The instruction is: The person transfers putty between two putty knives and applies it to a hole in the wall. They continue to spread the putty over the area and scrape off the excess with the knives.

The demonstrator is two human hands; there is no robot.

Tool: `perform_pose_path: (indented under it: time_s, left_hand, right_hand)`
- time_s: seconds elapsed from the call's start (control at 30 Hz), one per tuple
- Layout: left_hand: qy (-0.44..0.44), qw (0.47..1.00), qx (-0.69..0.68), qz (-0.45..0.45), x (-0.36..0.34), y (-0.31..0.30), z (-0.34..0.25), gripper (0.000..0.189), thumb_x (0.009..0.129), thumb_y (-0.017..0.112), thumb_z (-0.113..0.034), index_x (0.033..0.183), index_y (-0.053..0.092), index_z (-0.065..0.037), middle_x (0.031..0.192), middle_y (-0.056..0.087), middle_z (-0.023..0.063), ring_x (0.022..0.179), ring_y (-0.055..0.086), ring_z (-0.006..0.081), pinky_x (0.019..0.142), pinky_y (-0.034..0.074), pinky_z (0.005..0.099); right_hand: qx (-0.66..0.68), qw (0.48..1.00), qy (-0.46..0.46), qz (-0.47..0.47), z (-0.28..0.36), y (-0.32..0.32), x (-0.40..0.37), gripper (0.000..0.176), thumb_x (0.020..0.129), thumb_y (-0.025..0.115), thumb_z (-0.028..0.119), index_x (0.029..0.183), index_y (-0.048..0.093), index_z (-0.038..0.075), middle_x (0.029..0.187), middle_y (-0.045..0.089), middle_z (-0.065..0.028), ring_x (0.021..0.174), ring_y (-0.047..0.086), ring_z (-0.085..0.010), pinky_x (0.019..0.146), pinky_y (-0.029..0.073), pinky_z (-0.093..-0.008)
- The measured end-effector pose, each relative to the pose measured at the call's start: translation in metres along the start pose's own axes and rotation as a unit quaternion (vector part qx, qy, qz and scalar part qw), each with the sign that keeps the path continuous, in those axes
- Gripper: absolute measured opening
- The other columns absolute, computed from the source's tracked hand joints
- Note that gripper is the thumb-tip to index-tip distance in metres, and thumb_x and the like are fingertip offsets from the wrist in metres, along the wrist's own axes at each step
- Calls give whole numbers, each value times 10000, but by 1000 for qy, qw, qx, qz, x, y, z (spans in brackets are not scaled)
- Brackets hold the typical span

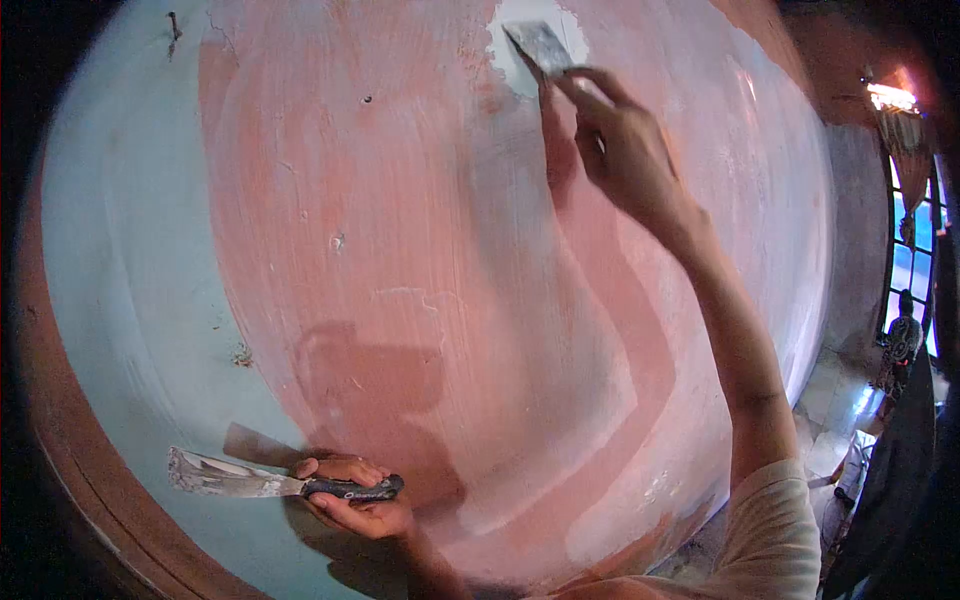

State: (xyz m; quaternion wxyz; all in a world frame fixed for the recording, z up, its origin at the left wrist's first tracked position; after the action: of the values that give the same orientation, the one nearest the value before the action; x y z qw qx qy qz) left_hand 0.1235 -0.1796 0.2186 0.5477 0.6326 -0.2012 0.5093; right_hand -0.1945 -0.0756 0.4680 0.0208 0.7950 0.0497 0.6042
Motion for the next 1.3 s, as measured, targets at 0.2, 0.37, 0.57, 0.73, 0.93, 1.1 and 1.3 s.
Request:
perform_pose_path:
  time_s: [0.2,0.37,0.57,0.73,0.93,1.1,1.3]
  left_hand:
    - [-20,999,41,-8,-1,-4,1,337,999,346,-123,1284,371,55,694,482,46,465,384,128,573,475,302]
    - [-112,991,-64,-29,8,-4,11,451,1014,249,-335,1224,393,37,667,414,13,550,372,120,498,366,247]
    - [2,998,43,-41,2,-4,0,461,1013,241,-350,1184,403,45,645,409,11,524,361,106,475,370,223]
    - [-167,981,-95,-40,-3,0,24,463,1004,275,-382,1154,421,30,613,387,4,503,351,100,459,339,235]
    - [-260,939,-208,-81,-1,6,29,448,998,290,-386,1118,438,20,605,376,9,516,364,108,477,330,236]
    - [-284,925,-242,-66,2,11,24,462,992,306,-398,1145,434,19,627,384,15,535,372,111,482,333,239]
    - [-267,929,-243,-79,-5,6,34,489,988,306,-399,1171,427,37,626,386,12,519,352,111,477,331,243]
  right_hand:
    - [-6,999,29,38,21,-23,-51,510,768,553,-93,1252,552,66,1248,547,-140,629,619,-194,556,530,-339]
    - [8,999,3,-36,-14,-30,3,415,759,558,-81,1160,611,12,1143,602,-186,709,646,-264,640,532,-359]
    - [9,999,-23,-47,-23,-14,8,407,813,527,-62,1207,585,23,1182,601,-144,685,616,-219,642,497,-309]
    - [13,995,83,50,9,-11,-65,482,780,544,-99,1244,564,30,1186,577,-152,621,599,-160,539,487,-295]
    - [-12,999,43,10,1,-37,-31,478,745,551,-107,1207,579,12,1146,589,-181,656,634,-216,573,512,-338]
    - [11,999,-2,-39,-9,-13,-7,448,810,519,-97,1237,573,28,1232,567,-137,608,580,-150,550,484,-302]
    - [25,996,72,47,17,-8,-80,494,782,532,-113,1248,566,45,1248,541,-142,592,563,-165,536,480,-316]
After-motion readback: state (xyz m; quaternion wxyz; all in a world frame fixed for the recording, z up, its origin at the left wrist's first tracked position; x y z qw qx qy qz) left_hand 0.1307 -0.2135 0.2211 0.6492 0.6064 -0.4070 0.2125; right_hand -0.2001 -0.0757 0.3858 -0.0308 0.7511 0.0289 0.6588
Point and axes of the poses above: each hand's wrist, its own x-axis towards the middle knuckle, its own y-axis out of the palm, z = x × y, the point moved 10 cm from there along x, towards the middle knuckle
